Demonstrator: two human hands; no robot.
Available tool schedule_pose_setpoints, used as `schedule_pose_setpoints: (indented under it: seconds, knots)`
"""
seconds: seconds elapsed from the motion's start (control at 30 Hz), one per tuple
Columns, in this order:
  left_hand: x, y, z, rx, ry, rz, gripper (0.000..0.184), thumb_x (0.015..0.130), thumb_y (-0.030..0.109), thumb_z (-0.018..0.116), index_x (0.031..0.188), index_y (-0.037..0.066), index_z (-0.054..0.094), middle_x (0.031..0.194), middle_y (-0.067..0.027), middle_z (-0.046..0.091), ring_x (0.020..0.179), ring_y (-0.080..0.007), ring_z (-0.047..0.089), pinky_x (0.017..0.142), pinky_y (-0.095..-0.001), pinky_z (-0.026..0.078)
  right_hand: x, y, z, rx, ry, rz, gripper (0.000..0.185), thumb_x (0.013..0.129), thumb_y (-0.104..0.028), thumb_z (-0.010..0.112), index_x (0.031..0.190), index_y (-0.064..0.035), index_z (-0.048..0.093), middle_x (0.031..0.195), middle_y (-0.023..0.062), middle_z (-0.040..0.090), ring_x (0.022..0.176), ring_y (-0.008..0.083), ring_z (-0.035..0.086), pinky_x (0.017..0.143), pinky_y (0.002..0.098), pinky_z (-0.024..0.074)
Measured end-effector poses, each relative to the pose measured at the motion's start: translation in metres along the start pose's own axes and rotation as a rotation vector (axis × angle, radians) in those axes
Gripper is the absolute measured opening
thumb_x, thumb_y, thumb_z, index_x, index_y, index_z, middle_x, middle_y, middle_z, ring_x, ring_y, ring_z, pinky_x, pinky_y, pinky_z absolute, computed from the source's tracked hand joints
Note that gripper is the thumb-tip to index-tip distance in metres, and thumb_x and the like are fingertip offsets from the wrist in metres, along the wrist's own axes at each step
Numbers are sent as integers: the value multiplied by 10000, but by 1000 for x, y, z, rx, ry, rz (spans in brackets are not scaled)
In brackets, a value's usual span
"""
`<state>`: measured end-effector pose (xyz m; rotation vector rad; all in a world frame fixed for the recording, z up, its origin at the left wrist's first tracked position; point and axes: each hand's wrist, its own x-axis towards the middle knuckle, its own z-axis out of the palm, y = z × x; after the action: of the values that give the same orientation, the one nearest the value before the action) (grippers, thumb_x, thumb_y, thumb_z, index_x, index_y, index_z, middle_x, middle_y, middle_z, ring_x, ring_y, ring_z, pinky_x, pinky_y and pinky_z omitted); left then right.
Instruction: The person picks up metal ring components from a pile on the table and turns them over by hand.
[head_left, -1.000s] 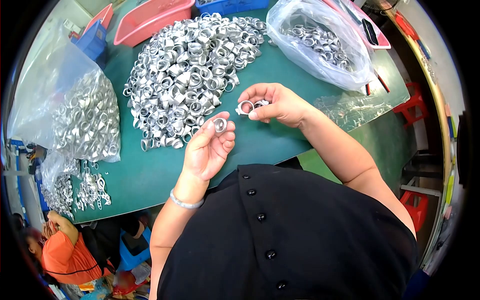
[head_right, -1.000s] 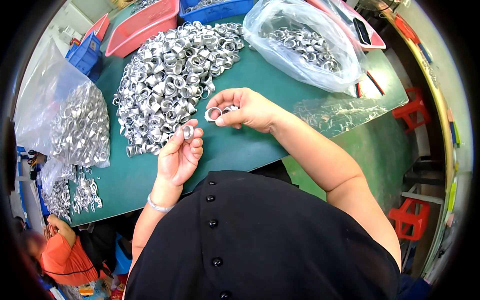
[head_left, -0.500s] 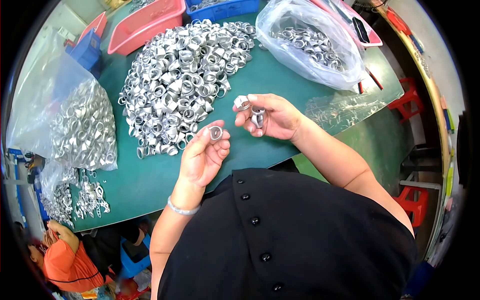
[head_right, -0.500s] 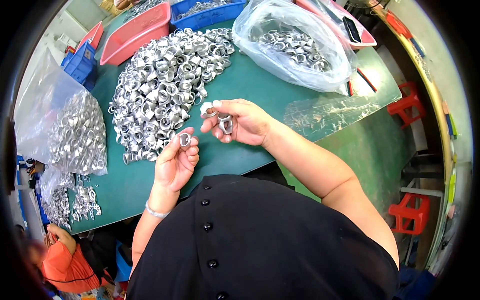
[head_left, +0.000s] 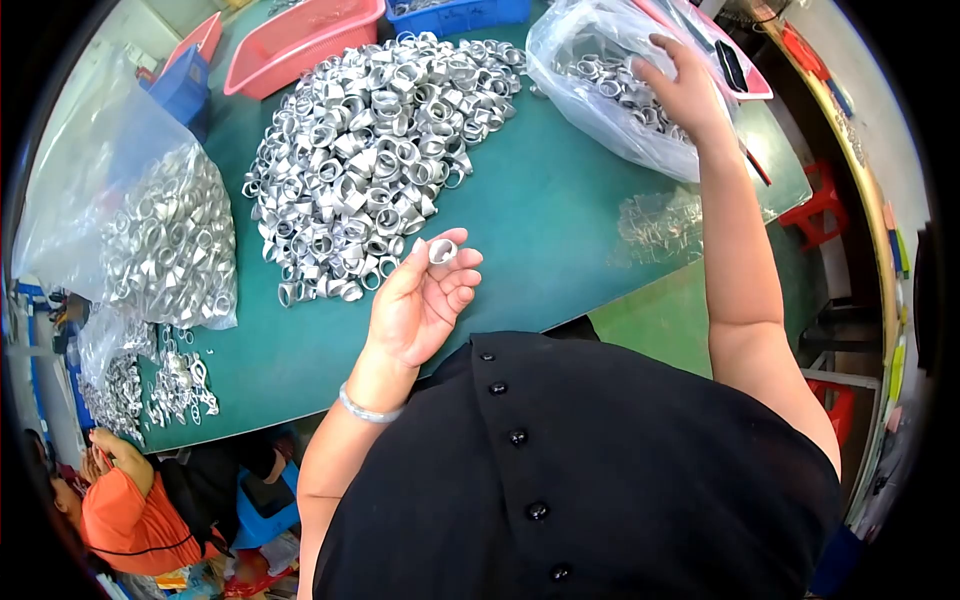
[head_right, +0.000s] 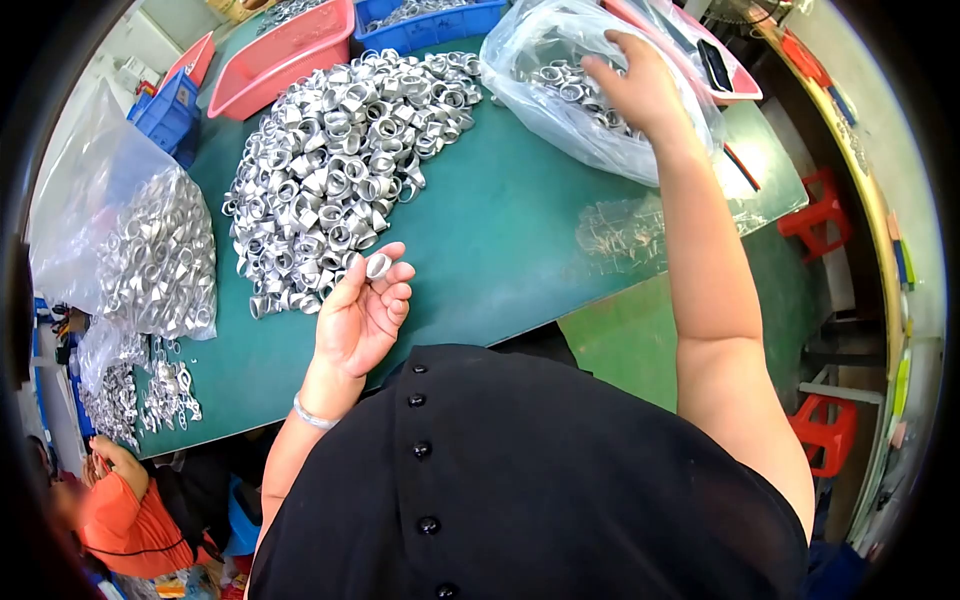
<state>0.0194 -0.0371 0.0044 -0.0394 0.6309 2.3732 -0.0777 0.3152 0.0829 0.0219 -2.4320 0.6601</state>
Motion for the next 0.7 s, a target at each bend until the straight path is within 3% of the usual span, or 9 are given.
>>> schedule_pose_setpoints:
  seconds: [0.07, 0.13, 0.17, 0.27, 0.47, 0.57, 0.7]
  knots:
    - [1, -1, 0, -34, -30, -12, 385, 960, 301, 383, 1146, -20, 483, 983, -154, 617, 833, -210, 621, 713, -283, 509, -14, -12, 7, -57, -3, -227, 451, 772, -298, 640, 1116, -18, 560, 1111, 184, 570, 1064, 310, 526, 877, 359, 433]
    - [2, -1, 0, -6, -15, -6, 384, 960, 299, 386, 1149, -20, 483, 983, -154, 617, 836, -210, 622, 716, -284, 511, -42, -51, 20, 159, -252, -140, 411, 781, -289, 635, 1093, -29, 574, 1059, 171, 588, 1026, 307, 547, 871, 361, 438]
    - [2, -1, 0, 10, -8, -5, 383, 959, 298, 387, 1150, -20, 482, 983, -154, 617, 838, -210, 622, 717, -284, 513, -55, -64, 27, 214, -367, -224, 377, 797, -255, 646, 1099, -40, 575, 1016, 85, 601, 886, 195, 575, 733, 297, 460]
    - [1, -2, 4, 85, 34, 26, 373, 954, 284, 411, 1156, -20, 487, 987, -147, 619, 844, -201, 623, 714, -284, 517, -89, -113, 38, 598, -663, -200, 356, 745, -197, 714, 1047, -49, 596, 938, 36, 584, 815, 130, 544, 681, 267, 447]
    - [-2, -3, 10, 160, 144, 110, 350, 930, 259, 478, 1166, 1, 501, 975, -107, 624, 859, -176, 617, 724, -282, 516, -109, -144, 52, 637, -674, -310, 365, 695, -138, 724, 1040, -86, 612, 897, 53, 566, 837, 188, 547, 693, 299, 444]
    - [-2, -3, 6, 244, 41, 158, 349, 908, 241, 526, 1167, 8, 502, 977, -78, 606, 907, -165, 598, 751, -277, 507, -116, -147, 58, 706, -591, -300, 340, 669, -157, 724, 985, -80, 627, 848, 84, 541, 813, 250, 533, 692, 336, 448]
    - [-3, -4, 5, 276, -5, 179, 383, 868, 192, 594, 1184, 9, 481, 1011, -59, 574, 958, -157, 572, 785, -281, 496, -116, -149, 55, 731, -560, -327, 351, 683, -49, 703, 1021, -73, 615, 913, 74, 551, 799, 185, 555, 667, 293, 460]
